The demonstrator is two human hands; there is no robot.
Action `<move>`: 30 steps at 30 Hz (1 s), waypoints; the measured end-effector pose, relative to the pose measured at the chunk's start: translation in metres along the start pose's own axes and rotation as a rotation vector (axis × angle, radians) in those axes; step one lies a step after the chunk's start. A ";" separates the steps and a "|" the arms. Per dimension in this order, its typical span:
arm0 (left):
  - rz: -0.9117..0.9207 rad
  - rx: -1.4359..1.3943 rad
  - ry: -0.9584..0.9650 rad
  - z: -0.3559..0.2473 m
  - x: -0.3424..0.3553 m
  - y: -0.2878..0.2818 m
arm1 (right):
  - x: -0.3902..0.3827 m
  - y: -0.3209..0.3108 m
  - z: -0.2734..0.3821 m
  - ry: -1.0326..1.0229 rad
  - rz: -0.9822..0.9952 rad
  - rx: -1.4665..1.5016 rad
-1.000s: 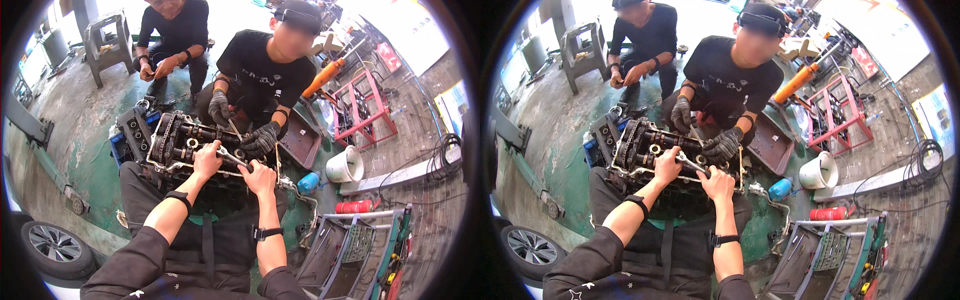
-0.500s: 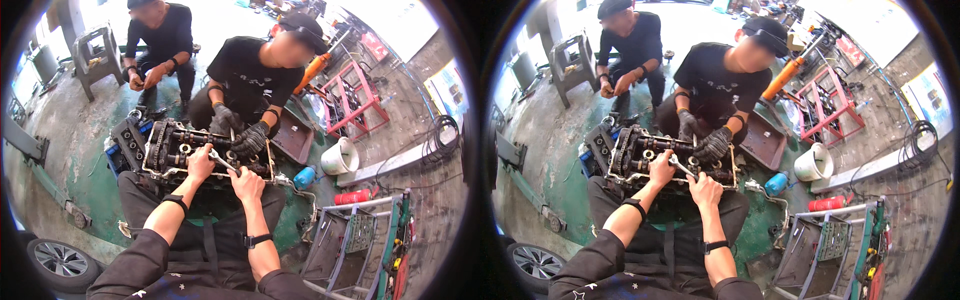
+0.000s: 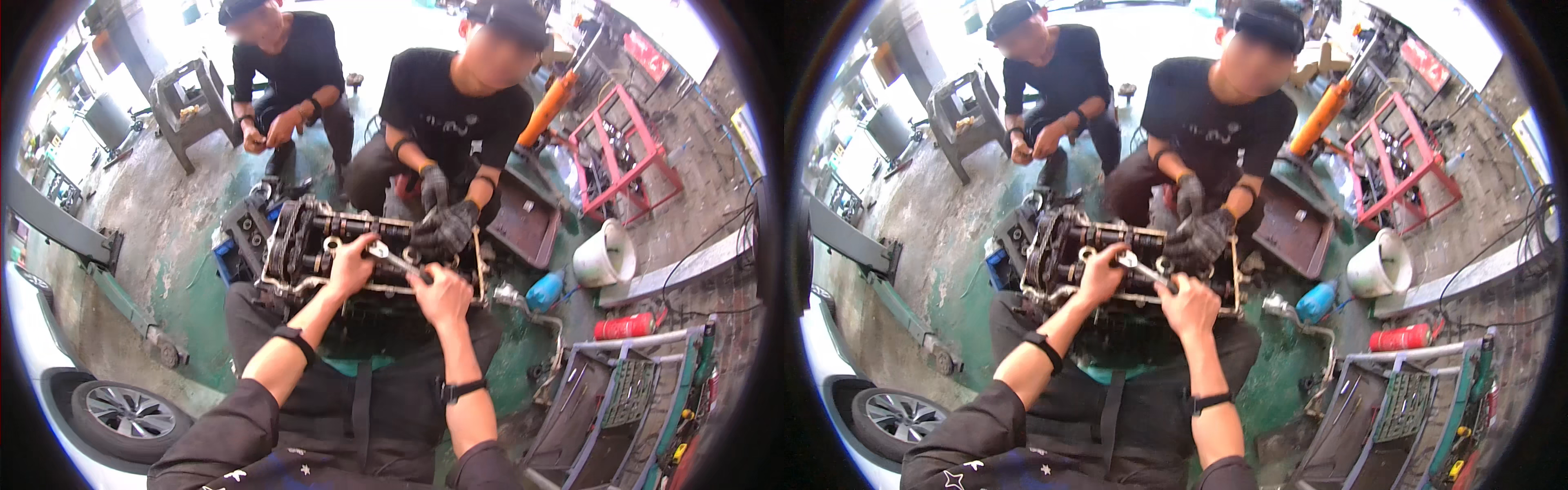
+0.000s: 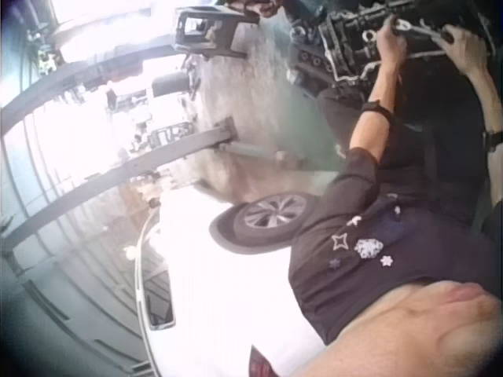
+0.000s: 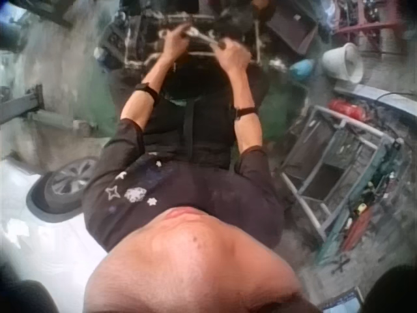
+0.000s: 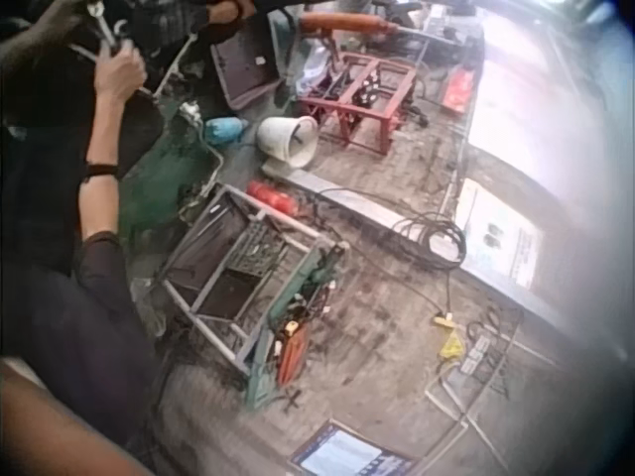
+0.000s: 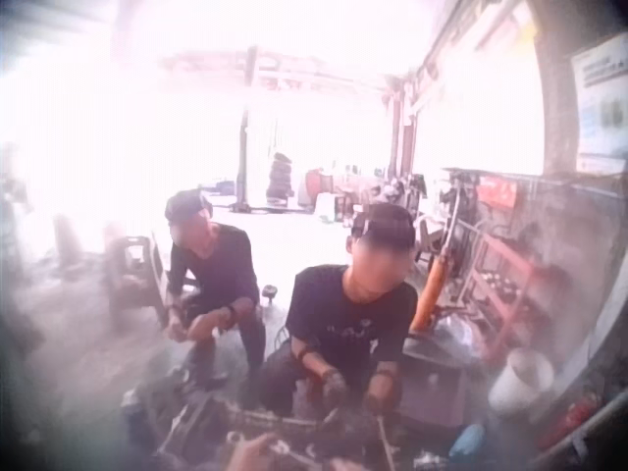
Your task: The person uses a socket wrench to tighten bolts on an exposed engine cylinder head, while two other individuals assist by holding components and using hand tools on different parts of the block.
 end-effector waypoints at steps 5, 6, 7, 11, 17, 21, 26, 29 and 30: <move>0.080 0.005 0.071 -0.030 0.024 -0.024 | 0.020 -0.033 0.008 0.071 0.118 0.061; 0.224 0.085 -0.114 -0.034 0.025 -0.022 | 0.018 -0.032 0.000 0.074 0.141 0.073; 0.284 0.014 -0.093 -0.030 0.023 -0.022 | 0.017 -0.029 -0.001 0.059 0.159 0.090; 0.487 0.157 -0.144 -0.037 0.005 -0.019 | 0.007 -0.015 -0.017 0.052 0.279 0.117; 0.421 0.221 -0.043 -0.048 0.003 -0.020 | 0.010 -0.007 -0.029 0.041 0.359 0.134; 0.393 0.316 -0.062 -0.038 0.002 -0.018 | 0.023 -0.010 -0.031 -0.022 0.377 0.074; 0.271 0.393 0.129 -0.042 -0.005 -0.020 | 0.005 -0.010 -0.012 -0.128 0.291 -0.008; 0.140 0.359 0.225 -0.039 -0.019 -0.004 | -0.030 -0.003 -0.009 -0.096 0.118 -0.126; 0.125 0.342 0.179 -0.031 -0.022 -0.007 | -0.033 -0.003 -0.004 -0.120 0.079 -0.063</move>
Point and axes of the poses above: each hand's wrist, its own x-axis towards the middle knuckle, its own y-axis out of the palm, z = x × y, the point moved 7 cm from there along x, towards the middle knuckle, and after that the axes turned 9 degrees about z, right-handed, at the moved point
